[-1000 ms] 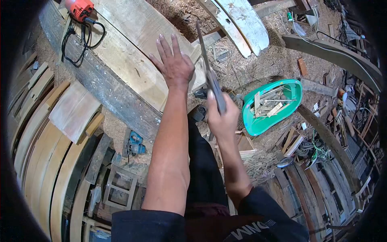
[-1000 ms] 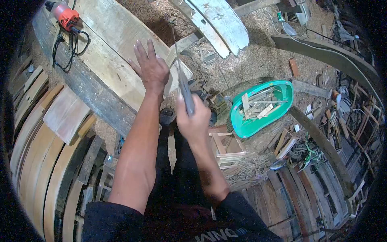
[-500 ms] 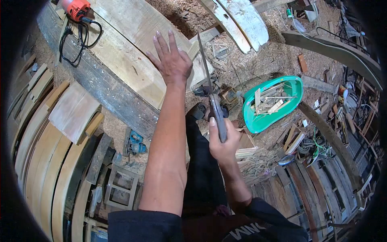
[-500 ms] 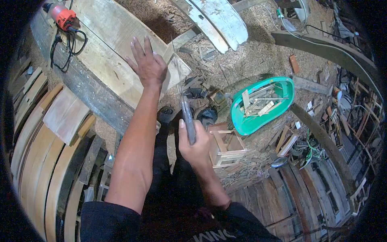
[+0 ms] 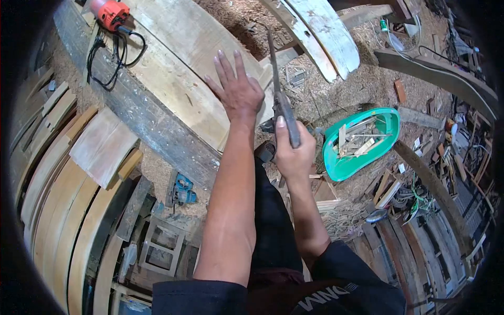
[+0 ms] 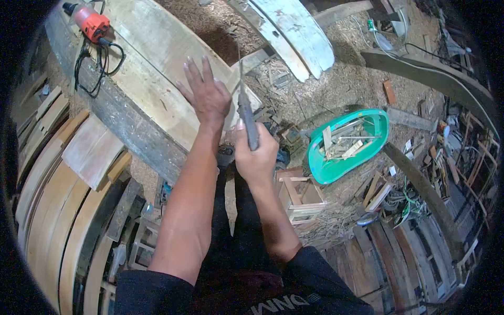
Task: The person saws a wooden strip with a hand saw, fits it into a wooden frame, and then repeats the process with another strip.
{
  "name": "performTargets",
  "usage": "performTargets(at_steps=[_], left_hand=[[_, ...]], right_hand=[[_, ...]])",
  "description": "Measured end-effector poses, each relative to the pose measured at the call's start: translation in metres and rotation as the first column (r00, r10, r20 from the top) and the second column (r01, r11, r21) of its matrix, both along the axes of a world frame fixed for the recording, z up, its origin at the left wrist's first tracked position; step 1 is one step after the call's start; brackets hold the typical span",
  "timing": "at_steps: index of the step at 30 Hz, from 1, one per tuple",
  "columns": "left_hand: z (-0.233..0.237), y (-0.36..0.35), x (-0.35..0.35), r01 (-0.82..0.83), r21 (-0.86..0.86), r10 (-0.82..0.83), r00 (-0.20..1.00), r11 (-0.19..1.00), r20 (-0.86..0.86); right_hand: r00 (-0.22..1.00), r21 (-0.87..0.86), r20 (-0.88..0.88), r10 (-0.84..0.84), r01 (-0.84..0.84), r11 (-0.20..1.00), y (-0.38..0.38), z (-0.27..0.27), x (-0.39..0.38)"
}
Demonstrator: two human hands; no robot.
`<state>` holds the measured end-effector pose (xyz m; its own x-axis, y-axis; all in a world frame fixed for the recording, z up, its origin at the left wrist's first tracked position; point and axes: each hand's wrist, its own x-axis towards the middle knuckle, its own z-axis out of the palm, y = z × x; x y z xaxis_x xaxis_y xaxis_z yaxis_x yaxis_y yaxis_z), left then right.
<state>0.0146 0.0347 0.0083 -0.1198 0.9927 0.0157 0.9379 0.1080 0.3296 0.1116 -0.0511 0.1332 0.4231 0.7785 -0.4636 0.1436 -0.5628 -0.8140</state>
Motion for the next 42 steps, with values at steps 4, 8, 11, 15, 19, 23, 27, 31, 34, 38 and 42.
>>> performTargets(at_steps=[4, 8, 11, 15, 19, 23, 27, 31, 34, 38, 42], left_hand=[[-0.001, -0.002, 0.002, -0.007, -0.008, 0.007, 1.000, 1.000, -0.001], [-0.001, -0.001, 0.002, 0.010, 0.025, -0.010, 1.000, 1.000, -0.013], [0.000, -0.009, 0.001, 0.003, 0.012, -0.003, 1.000, 1.000, -0.009], [-0.002, -0.002, 0.001, 0.000, 0.007, 0.000, 0.999, 1.000, -0.033], [-0.005, -0.001, 0.002, 0.005, -0.007, -0.005, 0.999, 1.000, -0.040], [-0.006, 0.001, 0.001, 0.014, -0.002, -0.014, 0.998, 1.000, -0.056], [-0.004, -0.002, 0.002, 0.004, 0.002, -0.004, 0.999, 1.000, -0.044], [-0.005, -0.001, 0.002, 0.000, 0.010, 0.000, 0.999, 1.000, -0.044], [-0.005, -0.001, 0.002, 0.007, 0.019, -0.006, 0.999, 1.000, -0.052], [-0.008, -0.001, 0.001, 0.007, 0.029, -0.006, 0.998, 1.000, -0.060], [-0.007, -0.002, 0.002, 0.008, 0.001, -0.008, 0.998, 1.000, -0.061]], right_hand=[[0.990, -0.050, 0.106, 0.097, -0.092, 0.995, 0.015, 0.016, 0.013], [0.999, 0.109, 0.030, -0.022, 0.018, 0.994, -0.007, 0.013, 0.017], [0.997, 0.205, 0.049, -0.057, 0.045, 0.978, -0.012, 0.046, 0.019], [0.997, 0.032, 0.031, 0.070, -0.071, 0.997, -0.025, 0.028, 0.020], [0.994, 0.039, 0.093, 0.063, -0.067, 0.997, -0.051, 0.028, 0.018], [0.992, 0.012, 0.095, 0.087, -0.089, 0.996, -0.067, 0.041, 0.026], [0.990, -0.003, 0.078, 0.116, -0.116, 0.993, -0.071, 0.044, 0.023], [0.990, 0.033, 0.113, 0.089, -0.093, 0.995, -0.076, 0.041, 0.018], [0.985, 0.007, 0.133, 0.111, -0.113, 0.994, -0.083, 0.039, 0.025], [0.982, 0.021, 0.110, 0.152, -0.155, 0.988, -0.075, 0.043, 0.022], [0.985, -0.001, 0.104, 0.141, -0.141, 0.990, -0.073, 0.046, 0.018]])
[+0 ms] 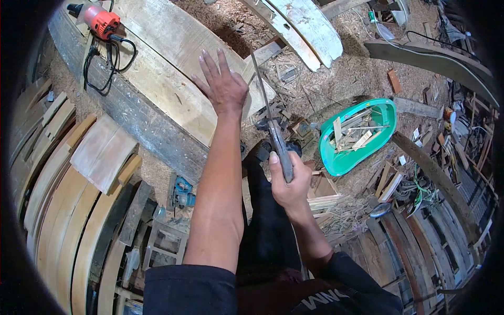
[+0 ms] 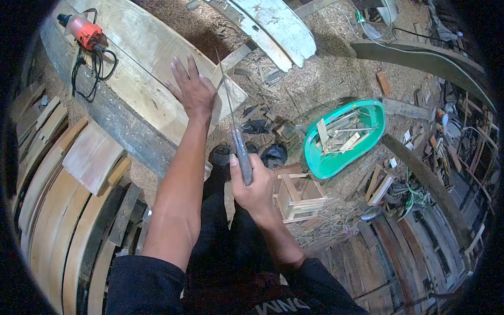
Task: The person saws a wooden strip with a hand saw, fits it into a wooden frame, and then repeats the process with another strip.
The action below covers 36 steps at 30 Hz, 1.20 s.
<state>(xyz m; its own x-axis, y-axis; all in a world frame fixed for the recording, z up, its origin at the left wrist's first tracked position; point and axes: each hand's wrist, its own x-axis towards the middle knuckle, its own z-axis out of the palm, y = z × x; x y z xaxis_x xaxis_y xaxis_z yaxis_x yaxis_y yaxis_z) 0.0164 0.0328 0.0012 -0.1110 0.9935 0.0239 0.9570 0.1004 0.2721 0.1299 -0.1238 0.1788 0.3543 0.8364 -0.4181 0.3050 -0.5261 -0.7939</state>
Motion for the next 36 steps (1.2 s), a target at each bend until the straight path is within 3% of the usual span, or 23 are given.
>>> performTargets(at_steps=[9, 13, 16, 20, 26, 28, 30, 32, 36], left_hand=[[0.004, 0.000, 0.000, 0.007, -0.037, -0.006, 1.000, 0.999, 0.003], [0.005, 0.001, 0.001, -0.002, -0.010, 0.002, 1.000, 1.000, 0.018], [0.006, 0.001, 0.001, 0.002, -0.032, -0.001, 1.000, 0.999, 0.024], [0.007, -0.001, 0.001, 0.004, -0.034, -0.003, 1.000, 0.999, 0.020], [0.003, 0.000, 0.001, -0.004, -0.007, 0.004, 1.000, 1.000, -0.006], [0.003, 0.001, 0.001, -0.001, 0.012, 0.001, 1.000, 1.000, -0.021], [0.003, 0.004, -0.001, 0.001, 0.009, -0.001, 1.000, 1.000, 0.001], [0.002, -0.002, -0.001, 0.006, 0.004, -0.006, 1.000, 1.000, 0.002], [-0.001, -0.002, -0.001, 0.014, 0.017, -0.013, 1.000, 1.000, -0.028]], right_hand=[[0.999, -0.003, -0.006, -0.037, 0.037, 0.999, 0.039, -0.022, -0.003], [0.999, 0.031, 0.020, -0.039, 0.038, 0.999, 0.001, -0.009, -0.006], [0.994, -0.058, -0.002, -0.112, 0.111, 0.992, -0.003, -0.007, -0.005], [0.999, 0.034, 0.001, -0.038, 0.038, 0.999, 0.041, -0.050, -0.007], [0.997, 0.019, 0.046, -0.061, 0.060, 0.998, -0.034, -0.040, -0.004], [0.997, 0.031, 0.056, -0.062, 0.060, 0.998, -0.014, -0.051, -0.005], [0.998, 0.182, 0.032, -0.046, 0.039, 0.982, 0.025, -0.074, -0.010], [0.998, 0.117, -0.003, -0.058, 0.058, 0.991, 0.028, -0.088, -0.013], [0.993, 0.146, -0.028, -0.116, 0.119, 0.982, -0.043, -0.089, -0.014]])
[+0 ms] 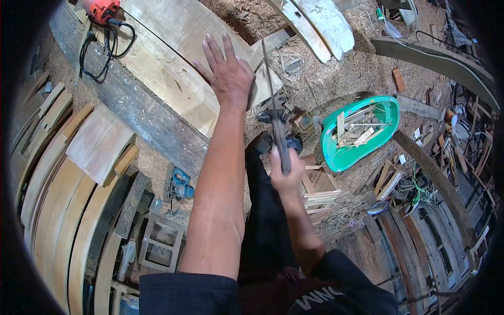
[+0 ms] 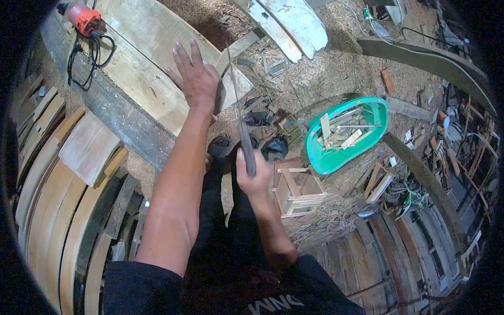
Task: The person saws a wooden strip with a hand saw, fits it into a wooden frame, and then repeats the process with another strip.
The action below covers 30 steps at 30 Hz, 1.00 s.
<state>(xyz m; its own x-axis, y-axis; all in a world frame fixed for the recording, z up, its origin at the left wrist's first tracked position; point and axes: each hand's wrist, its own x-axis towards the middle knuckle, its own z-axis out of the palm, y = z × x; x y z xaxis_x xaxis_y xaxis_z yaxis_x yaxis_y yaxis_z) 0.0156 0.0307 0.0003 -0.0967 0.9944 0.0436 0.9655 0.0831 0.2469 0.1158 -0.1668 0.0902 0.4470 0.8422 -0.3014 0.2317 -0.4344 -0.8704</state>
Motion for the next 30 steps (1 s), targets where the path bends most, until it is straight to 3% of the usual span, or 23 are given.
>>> performTargets(at_steps=[3, 6, 12, 18, 24, 27, 30], left_hand=[[0.000, 0.002, 0.000, -0.010, 0.031, 0.010, 1.000, 0.999, -0.006], [-0.002, 0.002, 0.000, -0.014, 0.052, 0.014, 1.000, 0.999, -0.011], [0.000, 0.001, 0.002, -0.007, 0.063, 0.007, 1.000, 0.998, 0.007], [0.000, 0.000, 0.000, -0.010, 0.021, 0.010, 1.000, 1.000, 0.005], [0.002, 0.008, 0.002, -0.021, 0.066, 0.021, 1.000, 0.998, 0.011], [0.001, 0.007, 0.001, -0.015, 0.073, 0.014, 1.000, 0.997, 0.010], [-0.002, -0.004, 0.002, -0.009, 0.076, 0.008, 1.000, 0.997, 0.007]], right_hand=[[1.000, 0.072, 0.011, 0.001, -0.001, 0.997, 0.015, 0.000, 0.003], [0.999, -0.049, 0.012, 0.048, -0.047, 0.998, 0.084, -0.011, 0.004], [0.998, 0.055, 0.055, -0.009, 0.006, 0.998, 0.010, 0.014, -0.005], [0.999, -0.048, -0.002, 0.044, -0.045, 0.998, 0.068, -0.019, 0.002], [1.000, 0.049, -0.004, -0.016, 0.017, 0.999, -0.016, -0.003, 0.002], [0.999, 0.033, 0.041, 0.035, -0.037, 0.999, 0.065, -0.012, 0.004], [0.999, 0.045, 0.041, 0.023, -0.025, 0.999, 0.059, -0.011, 0.005]])
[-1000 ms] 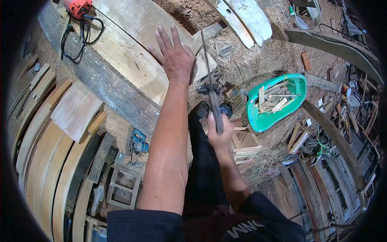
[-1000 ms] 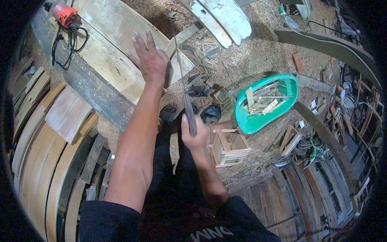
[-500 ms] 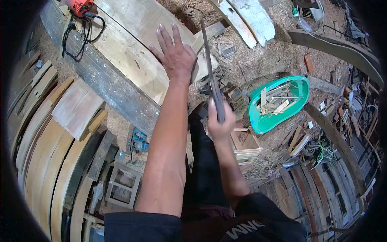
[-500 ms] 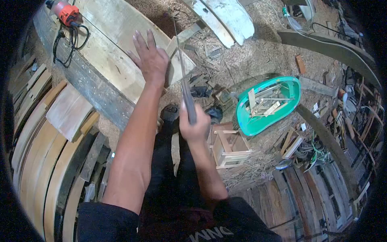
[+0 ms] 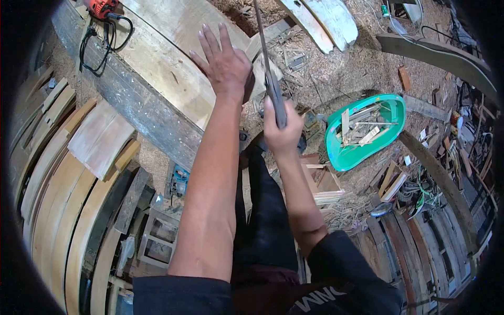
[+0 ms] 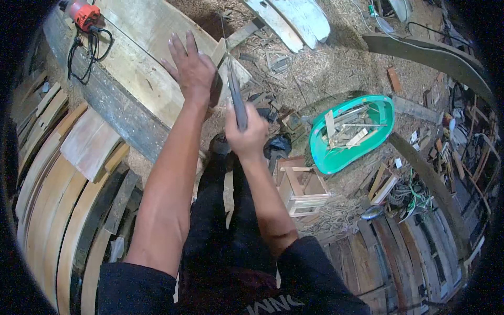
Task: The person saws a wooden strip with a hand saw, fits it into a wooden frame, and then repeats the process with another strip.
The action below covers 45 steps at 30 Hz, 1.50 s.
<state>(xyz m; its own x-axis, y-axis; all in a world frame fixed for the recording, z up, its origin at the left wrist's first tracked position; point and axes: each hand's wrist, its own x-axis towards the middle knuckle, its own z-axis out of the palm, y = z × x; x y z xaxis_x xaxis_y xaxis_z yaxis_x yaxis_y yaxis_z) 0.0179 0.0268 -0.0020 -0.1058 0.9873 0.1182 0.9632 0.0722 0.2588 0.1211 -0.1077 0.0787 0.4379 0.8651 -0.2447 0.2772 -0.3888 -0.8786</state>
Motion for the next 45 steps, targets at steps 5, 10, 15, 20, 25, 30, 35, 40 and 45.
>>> performTargets(at_steps=[5, 10, 15, 20, 25, 30, 35, 40, 45], left_hand=[[0.000, 0.007, -0.002, -0.005, 0.011, 0.006, 1.000, 1.000, -0.022], [-0.001, 0.004, -0.002, -0.002, 0.012, 0.002, 1.000, 1.000, 0.020], [0.001, 0.004, -0.001, 0.003, 0.008, -0.002, 1.000, 1.000, -0.009], [-0.003, 0.002, -0.002, 0.002, 0.006, -0.001, 1.000, 1.000, -0.016], [0.000, 0.005, -0.002, 0.007, 0.003, -0.007, 1.000, 1.000, 0.006], [0.001, 0.006, -0.003, 0.017, -0.001, -0.017, 1.000, 1.000, -0.003], [0.002, 0.005, -0.002, 0.023, -0.013, -0.023, 1.000, 1.000, 0.012], [0.003, 0.004, -0.004, 0.028, -0.062, -0.029, 1.000, 0.998, -0.003], [0.005, 0.004, -0.002, 0.018, -0.070, -0.017, 1.000, 0.997, 0.008]], right_hand=[[1.000, -0.026, -0.012, -0.019, 0.019, 0.999, -0.055, 0.013, -0.004], [0.997, -0.070, -0.076, -0.001, -0.004, 0.998, 0.027, 0.000, 0.000], [1.000, 0.021, -0.028, -0.004, 0.005, 1.000, -0.046, 0.016, -0.002], [1.000, -0.067, -0.027, 0.012, -0.014, 0.998, 0.012, 0.003, 0.001], [1.000, -0.049, -0.010, -0.014, 0.014, 0.999, -0.054, 0.033, 0.002], [1.000, -0.011, -0.017, -0.010, 0.009, 1.000, 0.001, 0.015, 0.006], [0.999, -0.038, -0.032, -0.016, 0.015, 0.999, -0.031, 0.023, 0.000], [0.998, -0.060, -0.040, -0.056, 0.053, 0.997, -0.046, 0.024, -0.002], [0.998, -0.025, -0.065, -0.023, 0.022, 0.999, -0.002, 0.007, -0.002]])
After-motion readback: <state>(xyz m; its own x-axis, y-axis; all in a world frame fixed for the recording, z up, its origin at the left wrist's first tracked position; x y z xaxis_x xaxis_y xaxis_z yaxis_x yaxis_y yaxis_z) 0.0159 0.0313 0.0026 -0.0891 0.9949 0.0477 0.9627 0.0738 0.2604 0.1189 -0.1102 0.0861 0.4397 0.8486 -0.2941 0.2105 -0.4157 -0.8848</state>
